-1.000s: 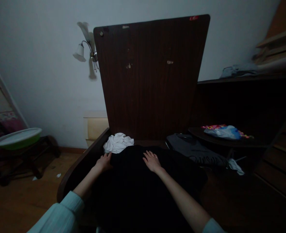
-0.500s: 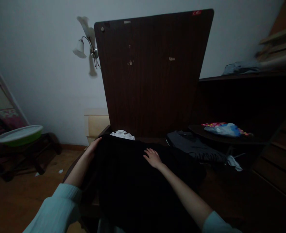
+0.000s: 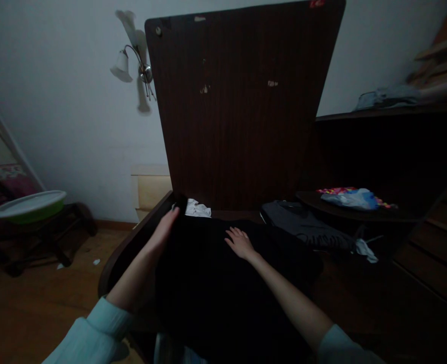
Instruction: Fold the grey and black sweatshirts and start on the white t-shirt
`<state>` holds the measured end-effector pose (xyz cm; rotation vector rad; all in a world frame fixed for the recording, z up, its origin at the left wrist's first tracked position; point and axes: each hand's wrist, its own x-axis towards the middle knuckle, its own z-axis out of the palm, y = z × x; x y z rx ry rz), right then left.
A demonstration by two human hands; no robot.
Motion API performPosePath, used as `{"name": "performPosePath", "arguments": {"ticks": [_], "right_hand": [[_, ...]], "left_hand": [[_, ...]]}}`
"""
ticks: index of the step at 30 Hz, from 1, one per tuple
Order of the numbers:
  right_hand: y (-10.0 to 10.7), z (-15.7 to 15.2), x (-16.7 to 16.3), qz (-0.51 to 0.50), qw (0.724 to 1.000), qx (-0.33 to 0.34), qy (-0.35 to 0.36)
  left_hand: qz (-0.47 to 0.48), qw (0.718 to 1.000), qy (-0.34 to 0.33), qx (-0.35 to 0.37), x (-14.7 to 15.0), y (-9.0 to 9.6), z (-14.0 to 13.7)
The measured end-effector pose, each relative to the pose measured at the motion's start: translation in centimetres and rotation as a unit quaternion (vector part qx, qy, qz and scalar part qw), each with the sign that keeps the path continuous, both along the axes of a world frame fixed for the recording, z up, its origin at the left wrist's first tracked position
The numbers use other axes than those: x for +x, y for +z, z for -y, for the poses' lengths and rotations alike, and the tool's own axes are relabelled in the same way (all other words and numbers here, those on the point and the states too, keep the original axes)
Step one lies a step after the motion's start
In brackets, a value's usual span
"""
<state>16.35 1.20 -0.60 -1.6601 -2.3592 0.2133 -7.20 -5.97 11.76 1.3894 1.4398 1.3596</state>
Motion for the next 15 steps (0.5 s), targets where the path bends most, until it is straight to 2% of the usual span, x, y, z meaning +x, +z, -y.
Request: {"name": "performPosePath", "arguments": {"ticks": [1,2,3,4,5,7,10,15], "right_hand": [[0.0,0.0,0.0,0.001,1.0,0.001,0.0],[-0.1,0.0,0.0,0.002,1.0,0.002,0.0],[-0.2,-0.1,-0.1,0.003,1.0,0.004,0.001],[-0.3,-0.2,-0.1,0.004,1.0,0.006,0.001],[-0.5,-0.2,-0.1,0.005,1.0,0.009,0.0],[-0.7,-0.3,-0.1,0.003,1.0,0.015,0.001],[-0.7,-0.3,0.0,-0.012,0.999,0.034,-0.002],[0.4,0.5,0.1,-0.081,0.991,0.106,0.03]], "left_hand": [[-0.072,0.992,-0.106,-0.015,1.2,-0.7,0.3],[-0.144,0.968,-0.204,-0.034,2.1,-1.5,0.3],[-0.203,0.94,-0.27,-0.042,2.7,-2.3,0.2],[-0.249,0.92,-0.299,-0.039,3.0,-3.1,-0.1],[-0.28,0.912,-0.299,-0.031,2.9,-3.9,-0.5],[-0.301,0.923,-0.241,-0.01,2.0,-5.3,-1.9],[-0.271,0.953,-0.131,0.0,-0.7,-7.2,-4.0],[-0.225,0.974,-0.035,0.014,-4.7,-8.9,-5.7]]}}
